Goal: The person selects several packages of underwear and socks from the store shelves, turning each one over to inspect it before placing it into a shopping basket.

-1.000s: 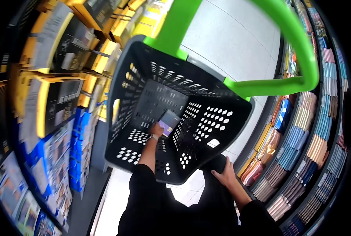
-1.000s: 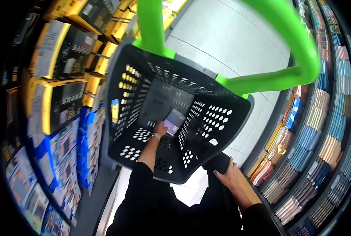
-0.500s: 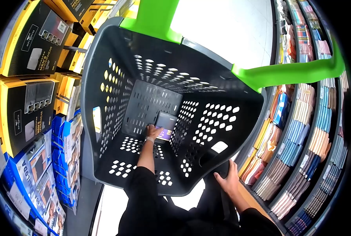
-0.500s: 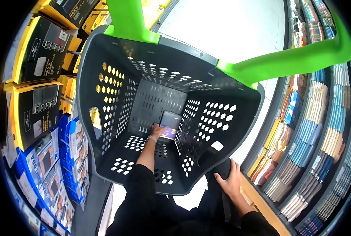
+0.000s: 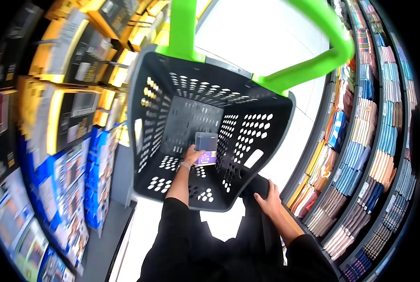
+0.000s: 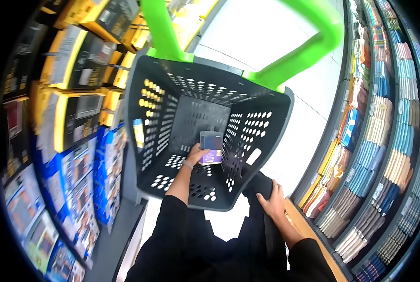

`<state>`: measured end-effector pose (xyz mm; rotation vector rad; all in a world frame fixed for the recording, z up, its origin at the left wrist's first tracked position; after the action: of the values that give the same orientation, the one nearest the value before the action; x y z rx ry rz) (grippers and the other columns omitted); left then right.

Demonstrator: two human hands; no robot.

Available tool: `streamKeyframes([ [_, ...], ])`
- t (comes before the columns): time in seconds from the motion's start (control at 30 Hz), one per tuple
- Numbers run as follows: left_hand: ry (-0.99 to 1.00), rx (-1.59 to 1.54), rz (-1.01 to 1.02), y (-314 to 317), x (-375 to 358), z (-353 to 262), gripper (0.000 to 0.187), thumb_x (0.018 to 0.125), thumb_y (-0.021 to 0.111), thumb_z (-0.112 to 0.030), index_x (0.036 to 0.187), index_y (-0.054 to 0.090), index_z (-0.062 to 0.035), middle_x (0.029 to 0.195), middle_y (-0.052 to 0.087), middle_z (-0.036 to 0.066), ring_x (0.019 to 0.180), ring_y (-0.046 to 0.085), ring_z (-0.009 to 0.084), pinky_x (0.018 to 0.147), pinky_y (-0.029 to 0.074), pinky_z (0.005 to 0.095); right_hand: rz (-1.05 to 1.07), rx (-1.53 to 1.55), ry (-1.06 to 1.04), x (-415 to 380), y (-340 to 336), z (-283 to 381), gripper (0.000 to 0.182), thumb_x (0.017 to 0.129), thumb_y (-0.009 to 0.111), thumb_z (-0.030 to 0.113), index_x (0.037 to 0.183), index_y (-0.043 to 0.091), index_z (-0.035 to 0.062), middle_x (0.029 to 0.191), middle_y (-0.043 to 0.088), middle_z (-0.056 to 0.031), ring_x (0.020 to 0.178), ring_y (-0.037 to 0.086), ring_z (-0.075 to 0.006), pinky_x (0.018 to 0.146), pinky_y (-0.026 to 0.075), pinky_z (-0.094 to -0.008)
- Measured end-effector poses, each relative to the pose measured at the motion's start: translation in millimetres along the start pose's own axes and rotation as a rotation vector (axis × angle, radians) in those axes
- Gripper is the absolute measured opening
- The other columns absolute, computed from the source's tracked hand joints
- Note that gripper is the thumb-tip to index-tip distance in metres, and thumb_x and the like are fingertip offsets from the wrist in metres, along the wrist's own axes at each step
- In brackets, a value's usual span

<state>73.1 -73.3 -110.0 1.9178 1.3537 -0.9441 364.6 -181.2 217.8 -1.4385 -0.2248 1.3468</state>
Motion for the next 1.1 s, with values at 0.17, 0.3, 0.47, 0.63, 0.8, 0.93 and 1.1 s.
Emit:
streamKeyframes([
  [0.17,0.082,-0.242,-0.023,-18,-175,-130,0.046,0.081,0.069,-0.015,0.118,0.049,0.0045,0.107,0.062,0.014,0.095,0.062,0.0204,0.083,0.049,0.031,0.164,0.032,0.071,-49,4,-15,0.081,0.077,0.067,0.044,0.137,0.033,-0.001,0.128,0.044,-0.0262,0.117,0.047,-0.0403,0.099,0.039,-0.0425],
  [0.3,0.134,-0.45,0.125,-12,-350,-240,0.044,0.084,0.064,-0.013,0.122,0.047,0.0033,0.112,0.058,0.01,0.101,0.059,0.0166,0.089,0.047,0.0296,0.294,0.148,-0.132,-92,-25,30,0.072,0.082,0.065,0.04,0.133,0.04,-0.0045,0.124,0.051,-0.0258,0.115,0.05,-0.0374,0.098,0.04,-0.0408],
  [0.47,0.268,-0.509,0.171,11,-503,-300,0.046,0.088,0.059,-0.013,0.129,0.042,0.0003,0.118,0.054,0.009,0.105,0.056,0.0167,0.092,0.046,0.03,0.622,1.155,-0.232,-169,-198,211,0.061,0.091,0.058,0.031,0.137,0.034,-0.0019,0.124,0.052,-0.0169,0.114,0.052,-0.0223,0.095,0.042,-0.0344],
  [0.63,0.448,-0.612,-0.07,35,-598,-339,0.046,0.091,0.057,-0.014,0.132,0.04,0.0008,0.12,0.053,0.009,0.11,0.052,0.0154,0.092,0.044,0.0279,0.69,0.927,-0.529,-197,-254,272,0.055,0.091,0.06,0.025,0.133,0.038,-0.0027,0.115,0.056,-0.0124,0.104,0.055,-0.0175,0.089,0.045,-0.0303],
  [0.8,0.567,-0.888,-0.243,42,-656,-358,0.046,0.093,0.054,-0.029,0.127,0.046,0.0006,0.118,0.056,0.011,0.109,0.055,0.0189,0.091,0.045,0.0305,0.834,0.912,-0.587,-232,-290,290,0.047,0.091,0.059,0.021,0.127,0.043,-0.0033,0.108,0.059,-0.0093,0.096,0.058,-0.013,0.083,0.046,-0.0271],
  [0.93,0.643,-0.803,-0.449,25,-697,-373,0.041,0.092,0.056,-0.028,0.122,0.049,-0.0011,0.114,0.058,0.01,0.102,0.057,0.0171,0.088,0.046,0.0296,0.95,0.879,-0.712,-262,-285,302,0.046,0.091,0.06,0.018,0.127,0.042,-0.0029,0.108,0.059,-0.0104,0.097,0.058,-0.0137,0.084,0.046,-0.0275],
  [1.1,0.784,-0.761,-0.737,18,-749,-364,0.04,0.089,0.062,-0.027,0.116,0.052,0.0002,0.106,0.06,0.009,0.095,0.057,0.0135,0.081,0.046,0.0261,1.066,0.869,-0.733,-297,-275,316,0.042,0.09,0.061,0.015,0.123,0.043,-0.0023,0.109,0.059,-0.0119,0.097,0.058,-0.0146,0.084,0.047,-0.0276],
])
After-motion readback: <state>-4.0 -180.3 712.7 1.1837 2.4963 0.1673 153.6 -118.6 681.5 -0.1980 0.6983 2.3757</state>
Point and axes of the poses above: each hand's wrist, its own x-axis towards the middle knuckle, its own y-axis out of the palm, z = x × y, the point moved 7 cm from there along x, towards the middle knuckle
